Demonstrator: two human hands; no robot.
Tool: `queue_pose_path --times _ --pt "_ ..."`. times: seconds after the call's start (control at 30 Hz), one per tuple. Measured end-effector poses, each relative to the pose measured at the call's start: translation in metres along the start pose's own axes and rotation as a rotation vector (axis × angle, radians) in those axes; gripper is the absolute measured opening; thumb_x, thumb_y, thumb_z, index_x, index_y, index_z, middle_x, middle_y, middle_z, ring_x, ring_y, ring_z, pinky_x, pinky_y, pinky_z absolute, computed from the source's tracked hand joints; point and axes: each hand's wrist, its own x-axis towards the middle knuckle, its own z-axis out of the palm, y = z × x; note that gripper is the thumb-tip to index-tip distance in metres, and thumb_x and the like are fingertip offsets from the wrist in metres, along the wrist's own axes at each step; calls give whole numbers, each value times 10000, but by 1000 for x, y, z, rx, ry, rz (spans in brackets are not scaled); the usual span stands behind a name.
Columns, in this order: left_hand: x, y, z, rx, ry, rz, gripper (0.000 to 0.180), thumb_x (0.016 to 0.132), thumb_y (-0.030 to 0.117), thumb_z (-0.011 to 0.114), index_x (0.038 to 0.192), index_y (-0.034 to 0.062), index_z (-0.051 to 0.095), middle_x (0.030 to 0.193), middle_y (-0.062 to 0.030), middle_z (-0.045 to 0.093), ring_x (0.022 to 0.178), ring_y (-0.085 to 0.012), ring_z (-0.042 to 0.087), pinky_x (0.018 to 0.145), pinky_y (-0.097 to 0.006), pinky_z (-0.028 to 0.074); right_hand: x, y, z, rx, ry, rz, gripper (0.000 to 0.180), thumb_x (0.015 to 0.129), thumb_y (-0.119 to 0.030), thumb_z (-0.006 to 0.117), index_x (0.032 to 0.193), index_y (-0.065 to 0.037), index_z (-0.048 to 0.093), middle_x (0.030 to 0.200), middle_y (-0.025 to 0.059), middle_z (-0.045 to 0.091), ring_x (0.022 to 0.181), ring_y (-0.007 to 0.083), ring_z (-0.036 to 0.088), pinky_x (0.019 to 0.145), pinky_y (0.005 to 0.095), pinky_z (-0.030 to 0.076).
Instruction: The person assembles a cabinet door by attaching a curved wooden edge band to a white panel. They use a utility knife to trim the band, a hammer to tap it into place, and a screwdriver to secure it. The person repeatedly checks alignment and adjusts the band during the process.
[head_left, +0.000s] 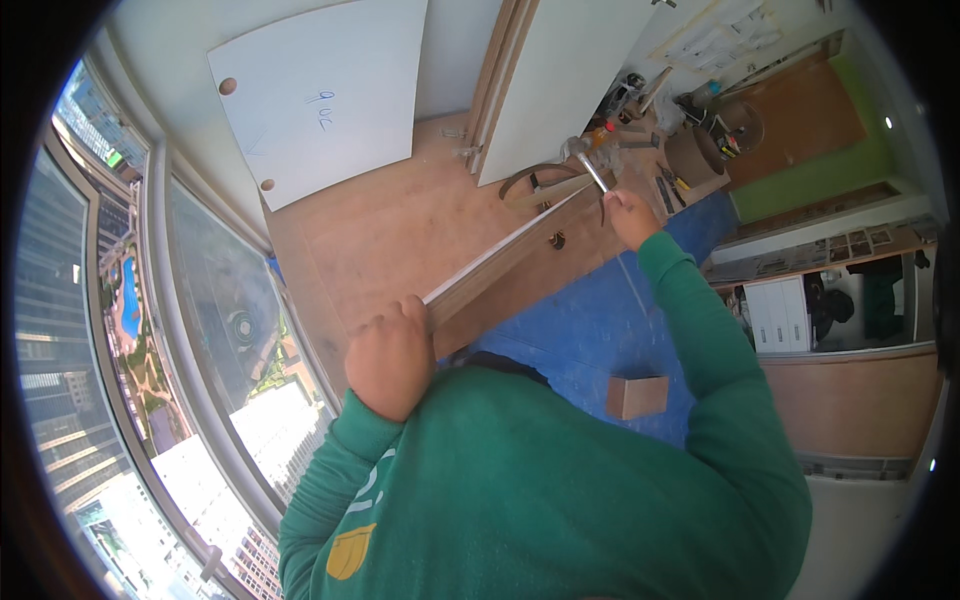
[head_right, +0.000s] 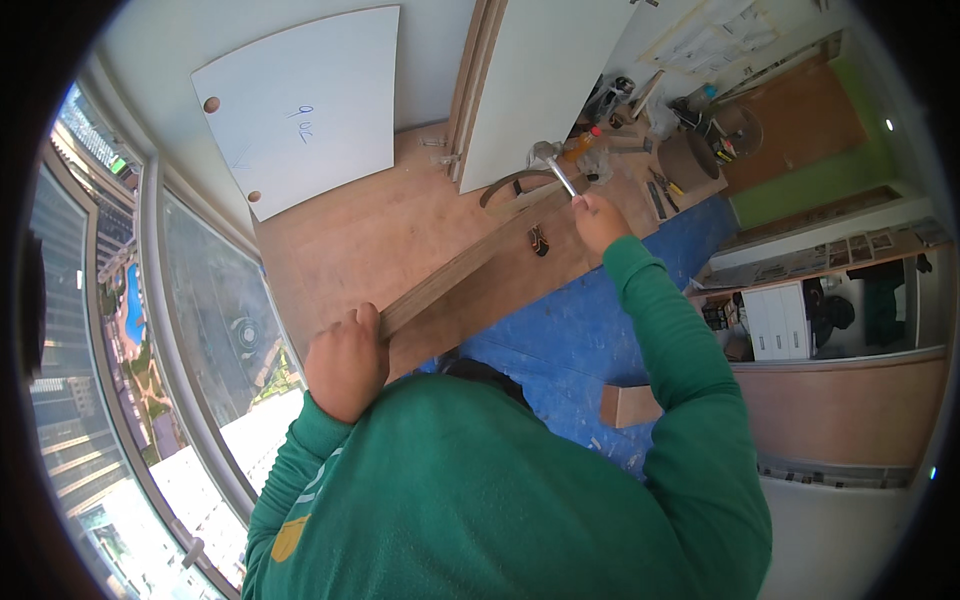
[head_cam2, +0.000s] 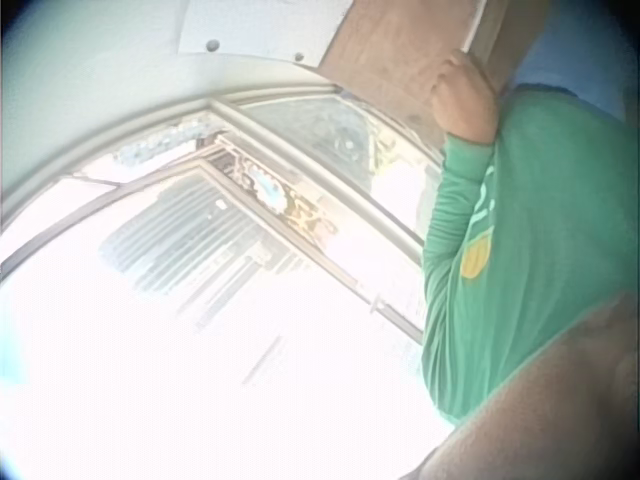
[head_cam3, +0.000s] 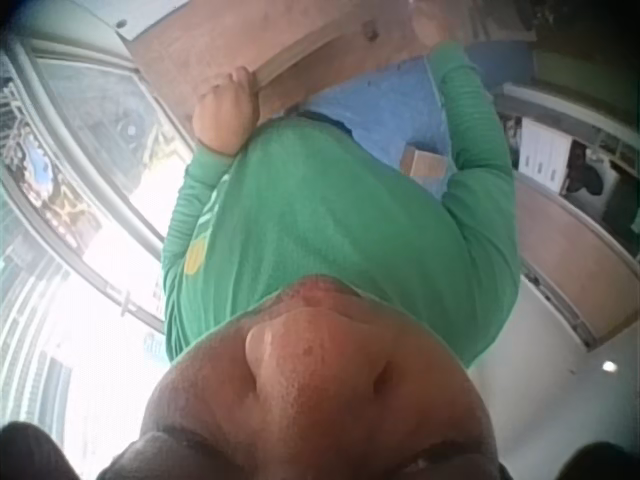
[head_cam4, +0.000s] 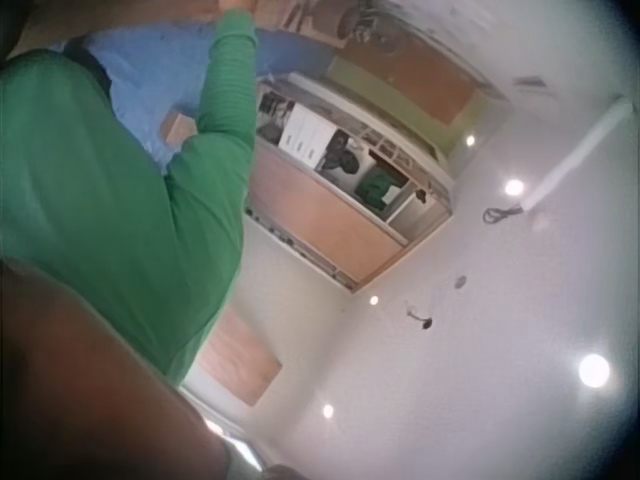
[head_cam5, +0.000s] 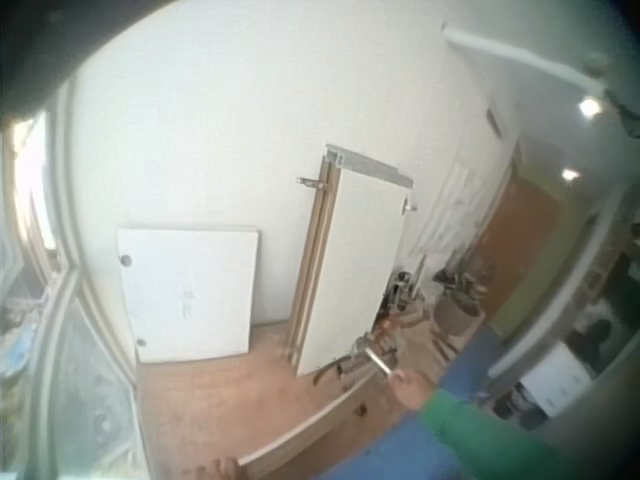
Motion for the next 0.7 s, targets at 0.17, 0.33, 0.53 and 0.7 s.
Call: queue_pose_path --times 0.17,0.33,0.53,0.7 --pt "0 -3 2 5 1 5 201 879 128 694 1004 52 555 876 -161 694 784 -390 726 681 -510 584 19 19 13 9 60 -2 425 1116 -385 498 1043 -3 670 962 245 677 925 432 646 824 497 501" --pt "1 -6 4 18 -11 16 200 882 135 693 1006 52 561 883 -165 700 786 -398 726 682 -516 587 31 36 23 115 120 -7 383 1120 -388 506 966 -65 643 683 59 558 509 207 547 498 399 434" --pt "-1 -7 4 12 23 42 198 881 147 696 1000 54 568 872 -166 699 776 -401 725 679 -518 589 23 3 3 125 0 276 458 1115 -418 475 1183 -7 666 912 200 711 736 357 711 648 481 561" --pt "1 -7 3 9 18 51 208 887 153 701 1005 52 563 867 -168 701 783 -403 727 683 -521 590 25 10 4 283 48 295 462 1112 -435 483 1171 -14 663 824 138 682 581 287 660 540 445 519"
